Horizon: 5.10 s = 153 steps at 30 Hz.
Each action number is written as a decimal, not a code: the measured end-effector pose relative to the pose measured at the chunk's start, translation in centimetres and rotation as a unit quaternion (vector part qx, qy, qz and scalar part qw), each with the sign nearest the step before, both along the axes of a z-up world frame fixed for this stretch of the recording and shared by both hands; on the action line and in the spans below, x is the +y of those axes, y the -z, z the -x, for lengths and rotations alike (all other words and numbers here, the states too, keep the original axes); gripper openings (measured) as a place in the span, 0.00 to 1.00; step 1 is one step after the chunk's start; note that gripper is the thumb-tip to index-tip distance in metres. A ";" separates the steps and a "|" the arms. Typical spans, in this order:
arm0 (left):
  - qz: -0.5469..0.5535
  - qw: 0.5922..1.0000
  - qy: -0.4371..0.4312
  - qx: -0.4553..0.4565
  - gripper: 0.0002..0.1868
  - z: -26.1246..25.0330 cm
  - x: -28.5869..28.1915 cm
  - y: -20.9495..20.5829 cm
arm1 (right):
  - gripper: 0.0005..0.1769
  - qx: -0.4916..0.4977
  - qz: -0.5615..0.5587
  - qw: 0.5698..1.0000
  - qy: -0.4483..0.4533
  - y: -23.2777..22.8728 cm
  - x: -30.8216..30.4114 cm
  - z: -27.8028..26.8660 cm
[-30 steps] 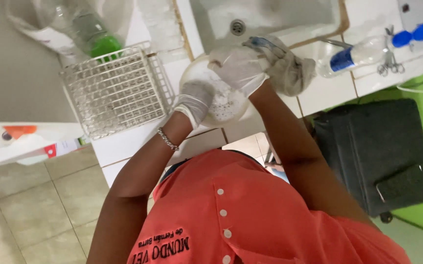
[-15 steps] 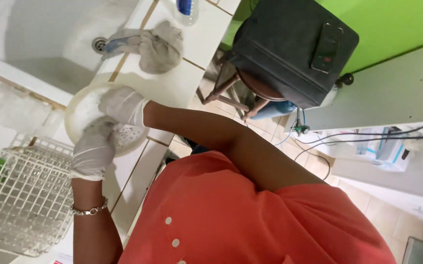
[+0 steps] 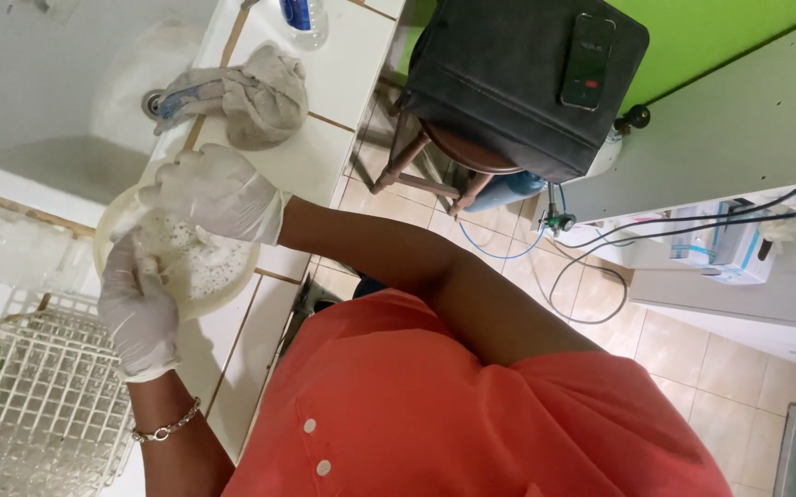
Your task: The person scrubs a small metal instrument with a brush in a bowl of soapy water, repeatedly rinsing and scrubbing it. The person handles the instrument and brush with gloved hands over a sink area.
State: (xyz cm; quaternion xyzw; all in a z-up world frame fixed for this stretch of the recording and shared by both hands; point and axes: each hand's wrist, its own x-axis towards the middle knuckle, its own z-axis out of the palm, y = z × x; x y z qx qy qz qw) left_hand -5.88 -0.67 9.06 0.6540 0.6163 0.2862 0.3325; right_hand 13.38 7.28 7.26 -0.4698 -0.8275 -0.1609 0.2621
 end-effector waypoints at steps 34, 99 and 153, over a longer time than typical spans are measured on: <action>0.031 0.916 -0.118 -0.382 0.12 -2.3 -0.5 -4.0 | 0.19 -0.012 0.135 0.988 -0.075 -3.6 1.1 -4.4; 0.012 0.841 -0.225 -0.492 0.12 -0.3 -1.7 0.6 | 0.11 0.422 0.456 0.771 0.140 -9.2 -1.4 -3.5; 0.149 0.738 -0.240 -0.613 0.09 -4.6 -1.1 2.7 | 0.10 0.488 0.572 0.659 -0.025 -4.4 -3.3 2.8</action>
